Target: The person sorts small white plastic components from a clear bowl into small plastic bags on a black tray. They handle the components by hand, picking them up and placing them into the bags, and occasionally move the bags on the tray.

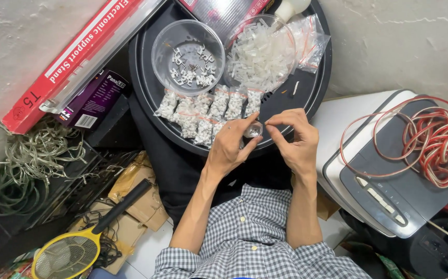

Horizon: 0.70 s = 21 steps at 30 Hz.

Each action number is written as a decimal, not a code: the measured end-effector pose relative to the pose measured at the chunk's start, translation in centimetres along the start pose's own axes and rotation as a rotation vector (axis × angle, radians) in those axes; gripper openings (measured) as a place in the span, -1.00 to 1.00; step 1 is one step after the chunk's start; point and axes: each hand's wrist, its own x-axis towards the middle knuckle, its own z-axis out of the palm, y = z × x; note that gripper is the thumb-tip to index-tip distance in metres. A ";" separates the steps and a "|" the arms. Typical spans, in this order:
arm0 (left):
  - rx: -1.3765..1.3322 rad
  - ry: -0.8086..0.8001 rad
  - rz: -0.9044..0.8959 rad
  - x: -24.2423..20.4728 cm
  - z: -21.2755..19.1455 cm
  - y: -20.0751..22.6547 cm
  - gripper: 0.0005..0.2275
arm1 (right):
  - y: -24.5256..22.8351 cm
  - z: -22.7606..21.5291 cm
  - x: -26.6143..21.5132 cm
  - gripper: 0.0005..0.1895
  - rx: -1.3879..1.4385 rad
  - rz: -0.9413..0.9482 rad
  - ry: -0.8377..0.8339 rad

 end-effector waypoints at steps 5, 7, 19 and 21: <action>0.003 0.007 0.009 0.1 0.0 0.0 -0.56 | -0.2 0.4 0.2 -0.92 -0.005 -0.035 -0.041; 0.003 0.003 0.009 0.0 -0.1 -0.1 -0.56 | -0.3 0.5 0.2 -0.92 -0.004 -0.047 -0.050; 0.016 -0.006 0.017 -0.5 0.2 -0.5 -0.55 | -1.2 0.3 0.4 -0.73 -0.233 -0.068 -0.245; 0.030 -0.010 0.018 -0.5 0.2 -0.7 -0.52 | -0.9 0.6 -0.1 -0.93 -0.209 -0.033 -0.266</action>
